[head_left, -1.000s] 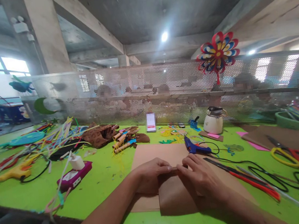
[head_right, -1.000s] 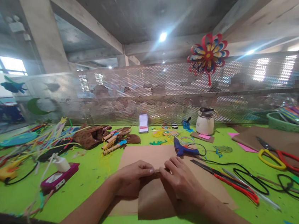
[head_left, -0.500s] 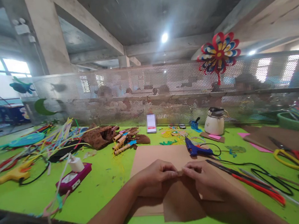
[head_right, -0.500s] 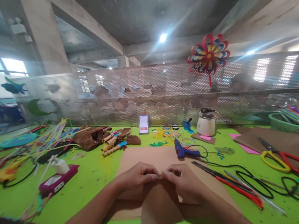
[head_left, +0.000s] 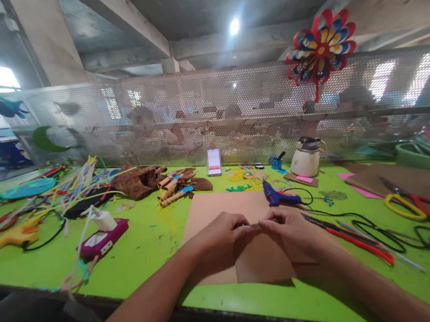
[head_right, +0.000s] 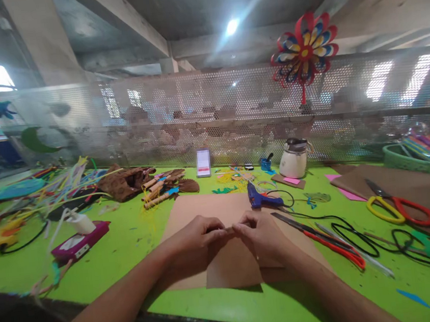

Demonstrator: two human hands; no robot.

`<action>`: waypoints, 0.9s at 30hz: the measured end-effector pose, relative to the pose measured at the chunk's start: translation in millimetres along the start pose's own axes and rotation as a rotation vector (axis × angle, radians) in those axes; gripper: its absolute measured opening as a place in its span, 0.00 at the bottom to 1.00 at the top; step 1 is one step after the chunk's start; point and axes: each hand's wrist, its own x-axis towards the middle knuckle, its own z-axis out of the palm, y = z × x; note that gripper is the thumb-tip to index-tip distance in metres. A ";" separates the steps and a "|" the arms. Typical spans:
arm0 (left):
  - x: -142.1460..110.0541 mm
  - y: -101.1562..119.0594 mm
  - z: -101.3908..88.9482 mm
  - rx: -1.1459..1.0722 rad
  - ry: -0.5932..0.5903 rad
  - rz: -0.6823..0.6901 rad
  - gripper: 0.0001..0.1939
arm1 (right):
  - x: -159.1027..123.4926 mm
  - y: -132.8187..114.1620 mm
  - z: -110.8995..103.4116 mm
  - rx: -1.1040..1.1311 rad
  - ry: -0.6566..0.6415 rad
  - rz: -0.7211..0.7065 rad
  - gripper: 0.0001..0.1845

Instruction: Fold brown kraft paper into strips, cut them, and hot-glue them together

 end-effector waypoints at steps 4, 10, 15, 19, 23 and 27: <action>0.2 1.0 -4.8 0.110 -0.032 0.042 0.23 | 0.7 -0.8 -6.5 -0.101 -0.113 -0.015 0.16; 5.5 -2.4 -8.2 0.085 -0.104 0.106 0.18 | -5.2 -15.4 -13.2 -0.181 -0.358 -0.126 0.15; 6.7 -1.7 -4.7 -0.016 -0.137 0.100 0.18 | -4.2 -13.9 -13.0 -0.184 -0.357 -0.120 0.15; 10.3 -2.9 -4.3 -0.119 -0.139 0.049 0.19 | -1.8 -6.0 -12.3 -0.143 -0.311 -0.118 0.16; 10.8 -9.5 -9.3 -0.125 -0.180 -0.024 0.17 | -1.2 -3.5 -12.9 -0.118 -0.309 -0.103 0.17; 8.0 -15.2 -14.1 -0.104 -0.183 -0.059 0.14 | 1.1 5.6 -15.2 -0.039 -0.392 -0.029 0.21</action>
